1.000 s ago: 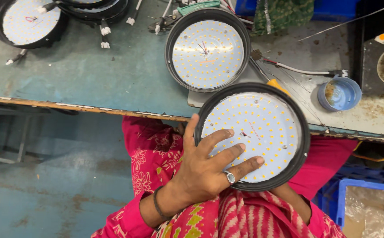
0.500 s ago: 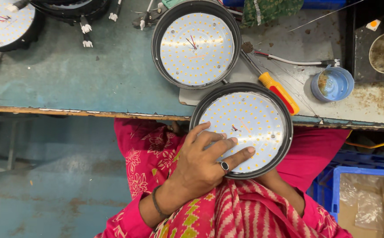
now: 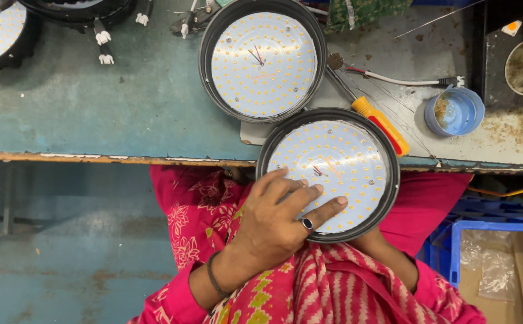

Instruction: The person assembles LED bulb lights at a workbench. They hold a black heat-sink housing, place an LED panel onto it, drive screws with a screwdriver, solder the panel's wires using a soldering iron, and set finished units aside while picking up the next housing.

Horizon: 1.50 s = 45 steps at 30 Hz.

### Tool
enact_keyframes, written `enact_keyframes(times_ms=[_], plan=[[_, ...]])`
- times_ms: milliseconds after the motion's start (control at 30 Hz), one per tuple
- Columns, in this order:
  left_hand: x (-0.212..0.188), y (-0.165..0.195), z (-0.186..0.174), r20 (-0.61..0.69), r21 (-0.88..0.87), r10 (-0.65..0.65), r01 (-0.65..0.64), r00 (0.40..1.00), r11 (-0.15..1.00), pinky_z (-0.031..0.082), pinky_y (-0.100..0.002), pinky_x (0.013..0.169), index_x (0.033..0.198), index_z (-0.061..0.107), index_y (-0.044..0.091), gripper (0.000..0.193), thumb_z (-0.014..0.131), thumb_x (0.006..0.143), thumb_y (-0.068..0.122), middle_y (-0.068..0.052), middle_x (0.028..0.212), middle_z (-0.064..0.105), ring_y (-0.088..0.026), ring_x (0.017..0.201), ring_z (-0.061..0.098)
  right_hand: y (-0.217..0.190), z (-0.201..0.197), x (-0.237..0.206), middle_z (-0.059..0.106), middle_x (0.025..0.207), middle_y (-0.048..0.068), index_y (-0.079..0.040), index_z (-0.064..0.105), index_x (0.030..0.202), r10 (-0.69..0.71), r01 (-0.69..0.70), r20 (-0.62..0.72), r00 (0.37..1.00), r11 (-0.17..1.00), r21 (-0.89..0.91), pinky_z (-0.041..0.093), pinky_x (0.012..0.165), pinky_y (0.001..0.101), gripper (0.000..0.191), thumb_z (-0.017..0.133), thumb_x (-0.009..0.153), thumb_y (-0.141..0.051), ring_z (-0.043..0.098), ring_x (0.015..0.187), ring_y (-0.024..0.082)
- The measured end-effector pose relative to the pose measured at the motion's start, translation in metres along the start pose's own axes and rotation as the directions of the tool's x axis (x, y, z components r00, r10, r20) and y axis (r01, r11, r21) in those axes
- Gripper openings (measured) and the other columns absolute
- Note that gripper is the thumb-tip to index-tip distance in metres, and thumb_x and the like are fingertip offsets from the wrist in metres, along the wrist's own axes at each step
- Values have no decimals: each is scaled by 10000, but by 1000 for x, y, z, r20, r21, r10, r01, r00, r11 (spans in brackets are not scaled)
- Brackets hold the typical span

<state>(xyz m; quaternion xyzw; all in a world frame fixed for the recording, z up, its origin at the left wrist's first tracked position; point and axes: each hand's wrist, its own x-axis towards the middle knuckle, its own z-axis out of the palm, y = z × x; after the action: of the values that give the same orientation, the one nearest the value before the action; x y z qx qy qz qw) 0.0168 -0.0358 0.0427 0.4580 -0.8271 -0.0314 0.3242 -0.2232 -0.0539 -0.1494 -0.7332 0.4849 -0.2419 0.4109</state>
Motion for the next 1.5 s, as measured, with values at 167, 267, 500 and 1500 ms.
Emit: enact_keyframes(times_ms=[167, 267, 500, 1500], plan=[[5, -16, -8, 31, 35, 42, -43, 999, 998, 445, -539, 1136, 1283, 739, 298, 360, 636, 957, 188, 20, 1132, 670, -192, 1047, 640, -34, -23, 1, 755, 1087, 110, -17, 667, 1179, 171, -114, -120, 978, 918, 379, 596, 816, 338, 376, 752, 817, -77, 731, 967, 198], [11, -24, -9, 25, 29, 71, -72, 997, 997, 451, -526, 1133, 1284, 742, 284, 332, 641, 981, 192, 2, 1142, 669, -193, 1049, 632, -57, -38, -2, 746, 1075, 138, 38, 690, 1132, 160, 4, -256, 953, 841, 540, 589, 840, 290, 228, 681, 905, 26, 716, 958, 161], [22, -36, -3, 50, 120, 106, -111, 993, 987, 451, -533, 1111, 1270, 742, 274, 339, 633, 960, 189, -4, 1145, 656, -203, 1045, 630, -99, -59, -13, 711, 1083, 143, 36, 689, 1066, -91, 284, -559, 824, 920, 270, 625, 842, 271, 108, 679, 970, 85, 727, 934, 160], [57, -57, 3, -102, -109, -312, 302, 944, 947, 290, -566, 1137, 868, 781, 98, 213, 833, 850, 304, -106, 1379, 594, -415, 1462, 348, -121, -64, 30, 651, 1048, 115, -9, 735, 1105, -442, 446, -526, 726, 886, -128, 493, 885, 292, 209, 789, 968, -157, 613, 1003, 211]])
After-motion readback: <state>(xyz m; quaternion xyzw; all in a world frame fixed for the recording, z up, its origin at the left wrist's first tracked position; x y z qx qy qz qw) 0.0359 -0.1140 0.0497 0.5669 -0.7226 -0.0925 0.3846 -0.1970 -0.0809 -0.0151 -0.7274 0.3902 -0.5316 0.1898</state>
